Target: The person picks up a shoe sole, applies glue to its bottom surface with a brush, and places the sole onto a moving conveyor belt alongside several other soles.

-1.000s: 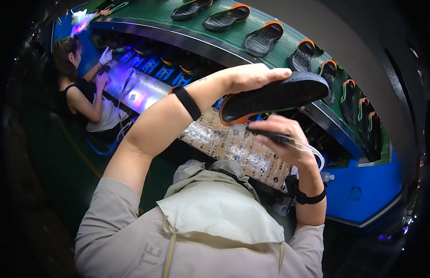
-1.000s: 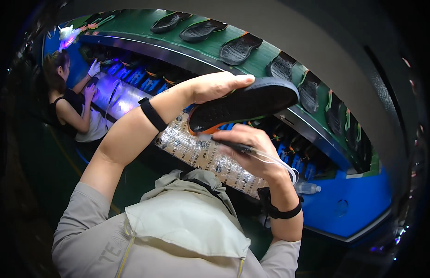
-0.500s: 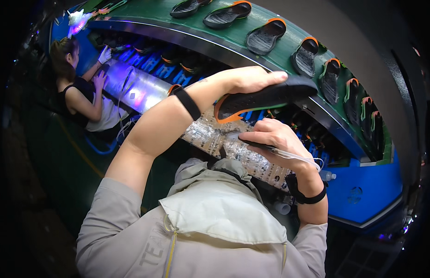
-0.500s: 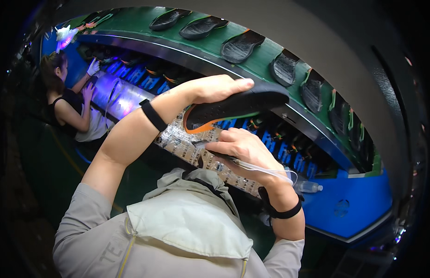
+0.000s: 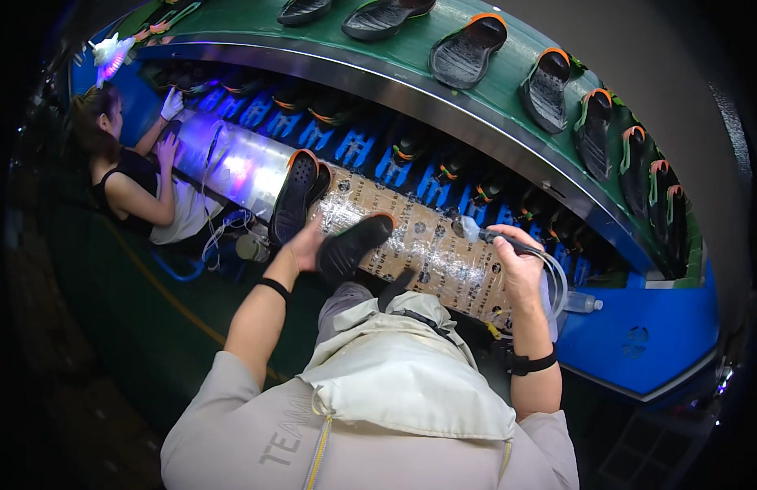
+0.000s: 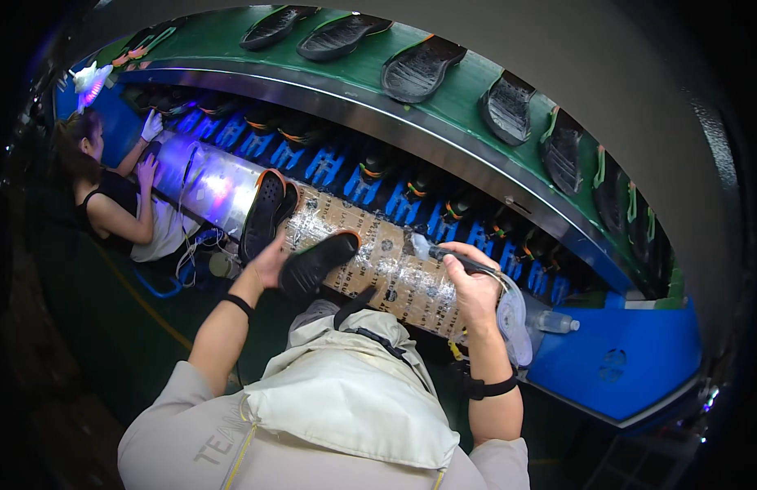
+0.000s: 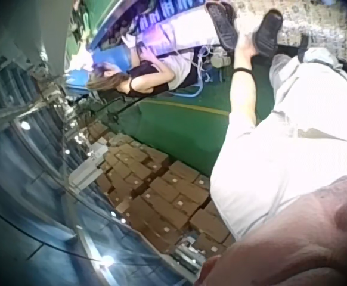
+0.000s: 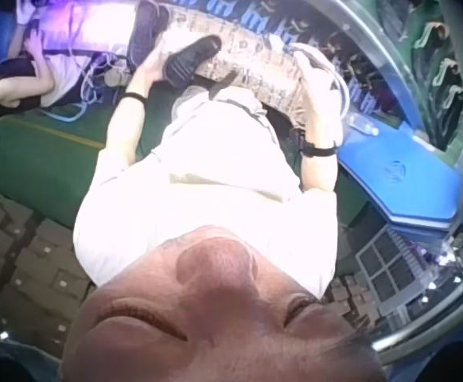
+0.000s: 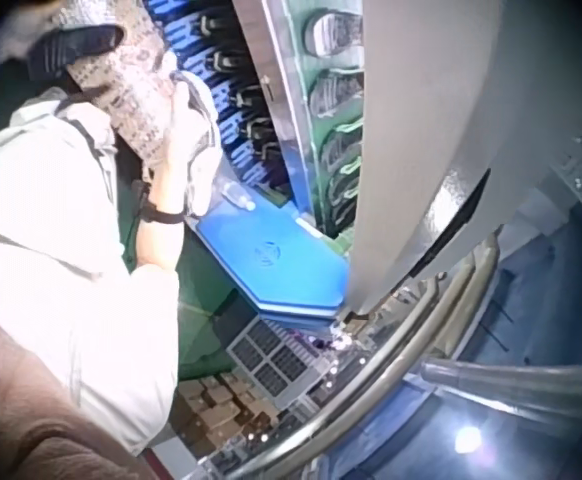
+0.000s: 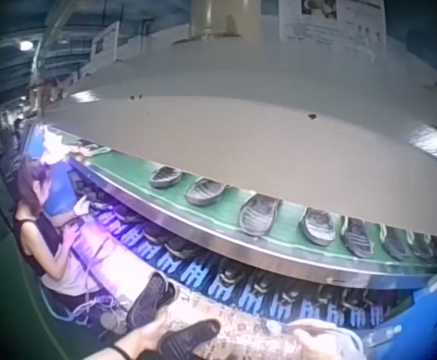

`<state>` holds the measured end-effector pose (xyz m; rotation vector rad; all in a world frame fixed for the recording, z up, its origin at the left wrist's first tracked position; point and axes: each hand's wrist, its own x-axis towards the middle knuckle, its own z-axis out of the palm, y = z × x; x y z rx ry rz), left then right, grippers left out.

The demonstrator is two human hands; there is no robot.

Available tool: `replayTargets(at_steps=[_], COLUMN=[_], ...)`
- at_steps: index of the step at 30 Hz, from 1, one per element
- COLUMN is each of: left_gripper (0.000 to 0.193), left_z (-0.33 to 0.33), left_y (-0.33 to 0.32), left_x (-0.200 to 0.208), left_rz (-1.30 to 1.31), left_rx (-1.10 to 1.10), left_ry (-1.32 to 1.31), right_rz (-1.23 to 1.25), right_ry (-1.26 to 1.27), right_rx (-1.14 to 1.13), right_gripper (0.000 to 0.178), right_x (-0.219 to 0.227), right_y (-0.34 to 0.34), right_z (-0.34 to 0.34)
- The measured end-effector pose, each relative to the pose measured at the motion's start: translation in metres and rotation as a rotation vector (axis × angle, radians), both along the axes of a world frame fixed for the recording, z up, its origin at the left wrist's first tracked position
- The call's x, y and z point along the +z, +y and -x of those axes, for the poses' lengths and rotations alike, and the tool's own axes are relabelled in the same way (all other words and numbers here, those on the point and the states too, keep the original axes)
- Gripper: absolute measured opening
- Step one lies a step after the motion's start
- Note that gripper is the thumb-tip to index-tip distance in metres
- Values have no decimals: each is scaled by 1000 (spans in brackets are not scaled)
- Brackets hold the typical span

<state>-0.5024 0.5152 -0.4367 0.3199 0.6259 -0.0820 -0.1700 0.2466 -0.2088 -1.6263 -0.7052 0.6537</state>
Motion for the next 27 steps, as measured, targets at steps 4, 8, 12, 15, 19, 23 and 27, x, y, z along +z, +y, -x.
replayTargets(at_steps=[4,8,12,15,19,23,27], left_gripper=[68,63,72,76,73,72,64], left_z=[-12,-44,-99,-125,-140,-150,-159], left_y=[-57,-74,-73,-80,-94,-103,-92], left_x=[-36,-48,47,92,124,139,136], left_rz=[213,270,168,-15,21,-164,-215], left_rx=[160,416,444,442,429,459,477], left_ry=[-45,-170,-311,-490,-672,-451,-714], right_rz=[115,170,109,-16,-184,-369,-212], right_ry=[68,-23,-140,-251,-198,-588,-799], right_rx=[20,91,109,83,-7,-21,206], right_gripper=[16,20,24,23,20,18,18], right_x=[-30,-26,5,21,31,37,45], right_y=[12,45,83,106,128,123,85], right_z=[14,29,38,39,38,43,55])
